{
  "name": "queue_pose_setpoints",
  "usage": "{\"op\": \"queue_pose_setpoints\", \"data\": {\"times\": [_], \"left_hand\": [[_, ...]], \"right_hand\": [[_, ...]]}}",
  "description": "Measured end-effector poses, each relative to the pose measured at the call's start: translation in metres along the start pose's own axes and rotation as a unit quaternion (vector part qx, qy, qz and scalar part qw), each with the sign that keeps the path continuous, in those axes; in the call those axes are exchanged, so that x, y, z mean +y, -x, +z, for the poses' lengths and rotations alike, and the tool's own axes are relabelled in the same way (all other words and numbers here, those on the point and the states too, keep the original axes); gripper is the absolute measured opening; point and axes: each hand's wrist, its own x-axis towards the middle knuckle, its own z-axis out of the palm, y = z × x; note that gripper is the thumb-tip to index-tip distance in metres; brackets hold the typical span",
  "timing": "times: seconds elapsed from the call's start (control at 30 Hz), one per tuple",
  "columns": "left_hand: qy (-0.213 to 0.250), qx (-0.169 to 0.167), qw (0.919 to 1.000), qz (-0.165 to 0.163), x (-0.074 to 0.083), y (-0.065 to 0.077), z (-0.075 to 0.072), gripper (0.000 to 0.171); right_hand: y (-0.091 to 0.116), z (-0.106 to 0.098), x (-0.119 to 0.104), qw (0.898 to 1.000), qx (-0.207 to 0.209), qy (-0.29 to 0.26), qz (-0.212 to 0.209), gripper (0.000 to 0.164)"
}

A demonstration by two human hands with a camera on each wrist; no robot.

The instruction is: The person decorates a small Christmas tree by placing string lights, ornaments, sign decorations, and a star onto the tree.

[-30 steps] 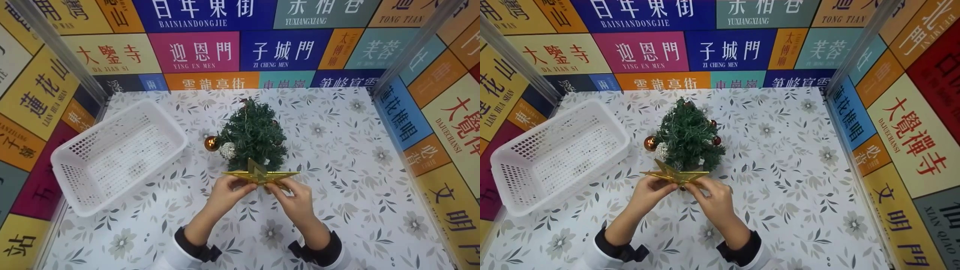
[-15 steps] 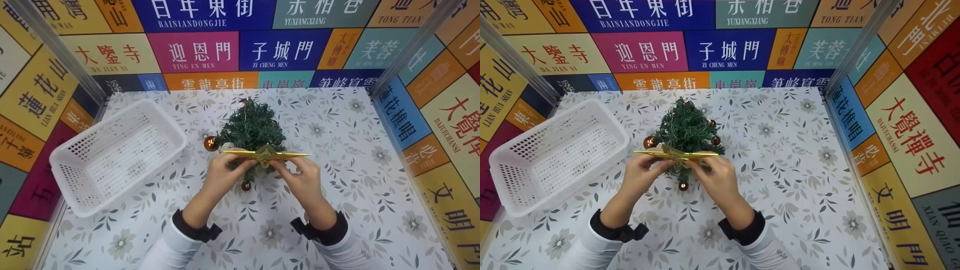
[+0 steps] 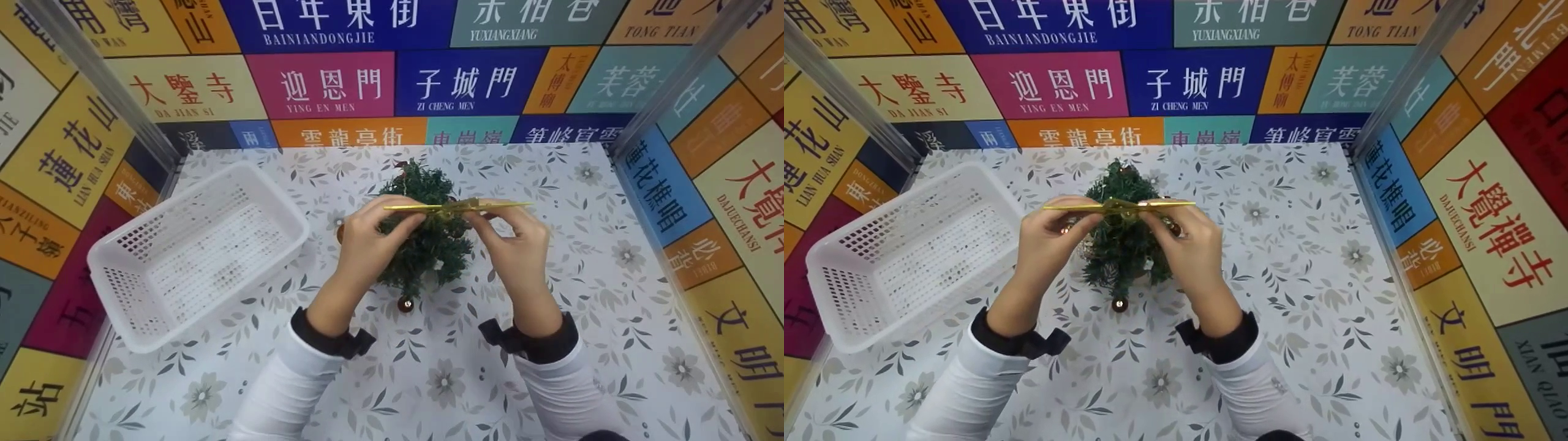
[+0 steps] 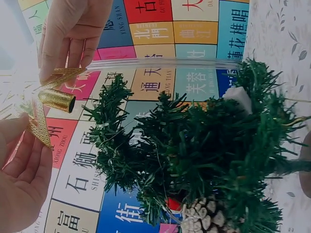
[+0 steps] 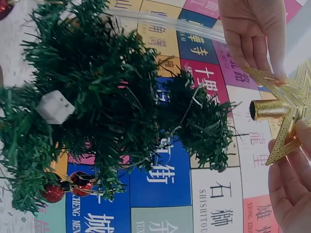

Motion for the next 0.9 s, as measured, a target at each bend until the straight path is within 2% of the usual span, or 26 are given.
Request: {"op": "queue_pose_setpoints", "data": {"times": [0.13,0.27,0.4,0.57,0.9], "left_hand": [[-0.008,0.010,0.9999,0.008,-0.002,-0.011,0.000,0.018],[-0.028,0.015,0.9993,-0.022,-0.006,-0.022,0.001,0.019],[-0.029,0.011,0.9986,-0.043,-0.010,-0.031,0.004,0.018],[-0.018,0.003,0.9986,-0.049,-0.015,-0.035,0.006,0.017],[-0.014,0.010,0.9978,-0.064,-0.027,-0.036,0.005,0.019]], "right_hand": [[-0.012,0.003,0.002,0.999,-0.006,0.027,0.017,0.013],[-0.021,0.007,0.008,0.999,-0.018,0.042,0.030,0.013],[-0.027,0.010,0.013,0.998,-0.030,0.033,0.050,0.014],[-0.029,0.013,0.017,0.998,-0.028,0.019,0.054,0.014],[-0.029,0.024,0.023,0.998,-0.033,0.003,0.054,0.012]]}}
